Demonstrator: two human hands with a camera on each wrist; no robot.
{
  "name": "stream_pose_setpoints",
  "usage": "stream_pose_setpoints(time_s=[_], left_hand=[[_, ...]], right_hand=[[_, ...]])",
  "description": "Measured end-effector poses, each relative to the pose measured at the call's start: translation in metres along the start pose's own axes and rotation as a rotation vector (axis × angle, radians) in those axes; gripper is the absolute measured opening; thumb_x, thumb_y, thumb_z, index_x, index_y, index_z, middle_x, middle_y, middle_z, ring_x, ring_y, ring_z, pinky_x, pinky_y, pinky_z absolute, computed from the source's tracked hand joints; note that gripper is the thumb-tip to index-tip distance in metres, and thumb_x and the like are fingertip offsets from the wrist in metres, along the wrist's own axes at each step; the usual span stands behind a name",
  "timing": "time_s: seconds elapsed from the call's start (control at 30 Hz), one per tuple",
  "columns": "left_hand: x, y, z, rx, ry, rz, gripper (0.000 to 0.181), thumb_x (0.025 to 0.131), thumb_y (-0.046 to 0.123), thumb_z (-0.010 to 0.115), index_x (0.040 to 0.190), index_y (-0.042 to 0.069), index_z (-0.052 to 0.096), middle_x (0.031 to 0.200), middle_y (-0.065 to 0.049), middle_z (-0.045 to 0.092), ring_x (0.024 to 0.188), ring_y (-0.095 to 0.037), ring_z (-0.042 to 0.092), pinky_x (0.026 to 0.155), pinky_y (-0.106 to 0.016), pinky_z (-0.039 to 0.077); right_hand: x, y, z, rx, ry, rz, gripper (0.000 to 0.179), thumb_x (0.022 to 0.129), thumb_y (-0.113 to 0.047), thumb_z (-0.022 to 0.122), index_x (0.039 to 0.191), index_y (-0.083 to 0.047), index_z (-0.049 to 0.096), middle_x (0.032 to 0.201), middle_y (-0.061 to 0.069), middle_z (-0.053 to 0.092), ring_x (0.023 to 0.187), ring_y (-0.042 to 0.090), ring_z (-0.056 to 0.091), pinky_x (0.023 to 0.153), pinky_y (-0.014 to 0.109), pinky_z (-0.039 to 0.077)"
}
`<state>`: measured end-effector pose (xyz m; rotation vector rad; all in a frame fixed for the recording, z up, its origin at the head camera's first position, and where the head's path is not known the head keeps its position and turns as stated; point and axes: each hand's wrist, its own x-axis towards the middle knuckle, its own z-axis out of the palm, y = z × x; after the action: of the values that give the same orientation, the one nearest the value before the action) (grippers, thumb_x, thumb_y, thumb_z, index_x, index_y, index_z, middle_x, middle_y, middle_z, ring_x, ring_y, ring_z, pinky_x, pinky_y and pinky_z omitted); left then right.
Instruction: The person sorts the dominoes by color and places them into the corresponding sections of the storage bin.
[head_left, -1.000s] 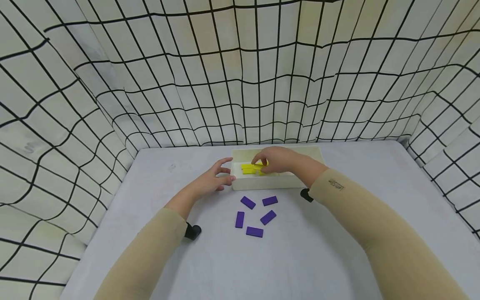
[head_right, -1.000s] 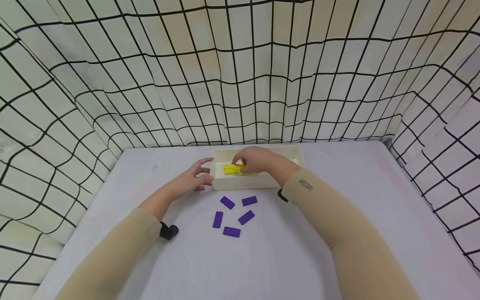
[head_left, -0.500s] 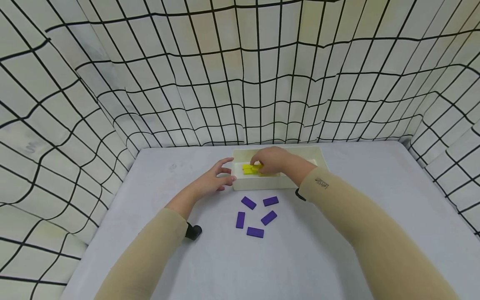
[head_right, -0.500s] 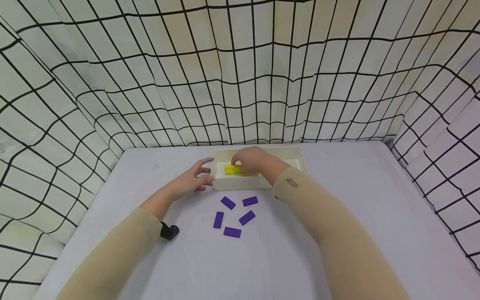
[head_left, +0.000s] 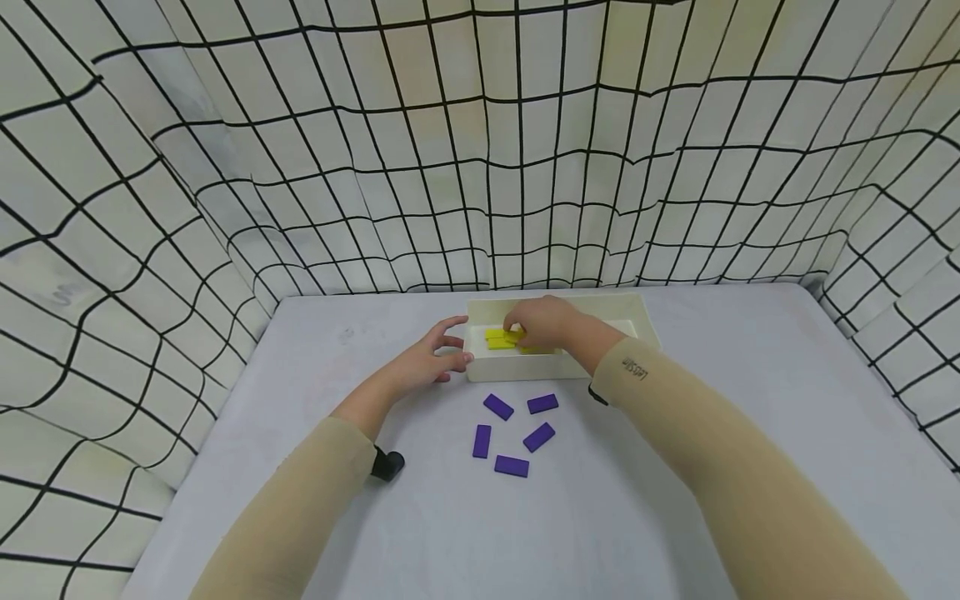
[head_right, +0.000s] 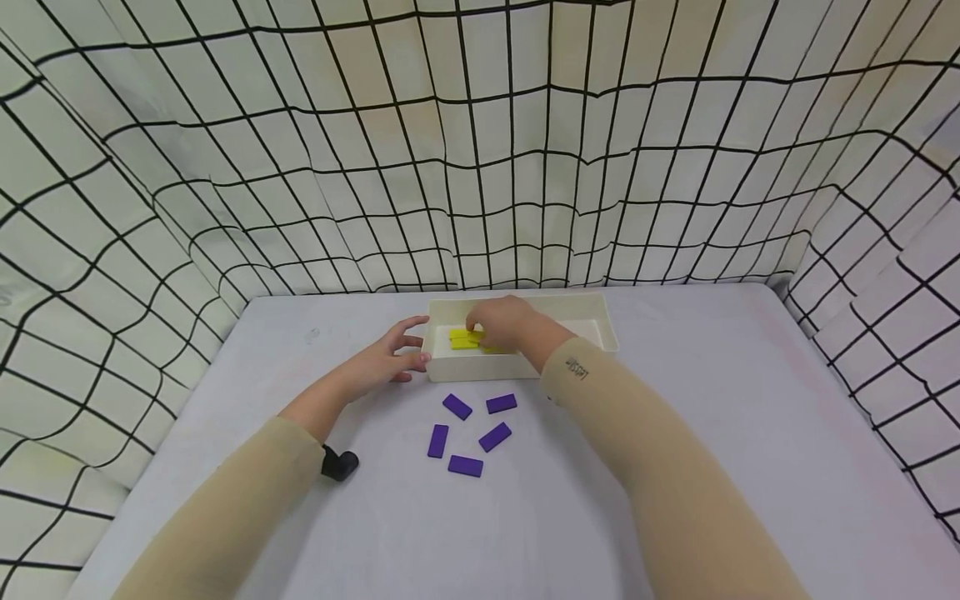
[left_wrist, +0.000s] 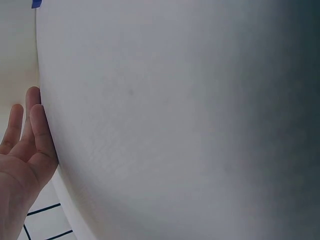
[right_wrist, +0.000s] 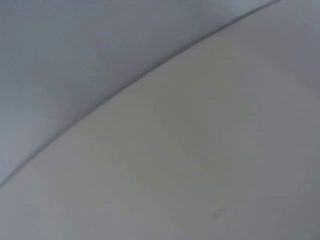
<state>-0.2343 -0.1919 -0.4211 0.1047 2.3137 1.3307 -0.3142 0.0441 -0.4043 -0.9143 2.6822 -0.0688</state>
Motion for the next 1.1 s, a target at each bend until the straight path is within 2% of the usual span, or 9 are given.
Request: stream_pose_setpoints(time_s=[0.1, 0.77, 0.93, 1.1], left_hand=[[0.002, -0.004, 0.0, 0.002, 0.011, 0.014, 0.075, 0.096, 0.039, 0.066, 0.153, 0.048, 0.018, 0.15, -0.006, 0.039, 0.116, -0.022, 0.061, 0.1, -0.044, 0.047], [0.0, -0.004, 0.001, 0.011, 0.022, 0.013, 0.074, 0.096, 0.04, 0.065, 0.152, 0.049, 0.018, 0.149, -0.005, 0.039, 0.114, -0.02, 0.061, 0.099, -0.044, 0.048], [0.001, -0.003, 0.001, 0.006, 0.033, -0.002, 0.073, 0.095, 0.04, 0.066, 0.151, 0.051, 0.02, 0.146, -0.003, 0.041, 0.112, -0.02, 0.062, 0.098, -0.042, 0.049], [0.003, -0.004, 0.001, 0.0, 0.013, 0.02, 0.073, 0.095, 0.04, 0.065, 0.152, 0.047, 0.02, 0.147, -0.005, 0.041, 0.113, -0.02, 0.062, 0.098, -0.042, 0.048]], right_hand=[[0.001, -0.001, 0.001, 0.0, 0.003, -0.006, 0.037, 0.094, -0.028, 0.069, 0.13, -0.024, 0.066, 0.119, -0.002, 0.065, 0.103, 0.017, 0.058, 0.1, 0.041, 0.045], [-0.016, -0.006, -0.013, 0.114, 0.083, -0.048, 0.033, 0.095, -0.029, 0.068, 0.126, -0.02, 0.067, 0.103, -0.001, 0.063, 0.094, 0.019, 0.056, 0.09, 0.035, 0.049], [-0.025, -0.004, -0.017, 0.148, 0.103, -0.057, 0.033, 0.094, -0.029, 0.068, 0.126, -0.02, 0.067, 0.104, -0.001, 0.064, 0.096, 0.019, 0.056, 0.091, 0.035, 0.049], [-0.039, -0.001, -0.021, 0.191, 0.112, -0.078, 0.035, 0.094, -0.028, 0.069, 0.127, -0.017, 0.066, 0.105, -0.001, 0.064, 0.095, 0.019, 0.057, 0.088, 0.035, 0.049]])
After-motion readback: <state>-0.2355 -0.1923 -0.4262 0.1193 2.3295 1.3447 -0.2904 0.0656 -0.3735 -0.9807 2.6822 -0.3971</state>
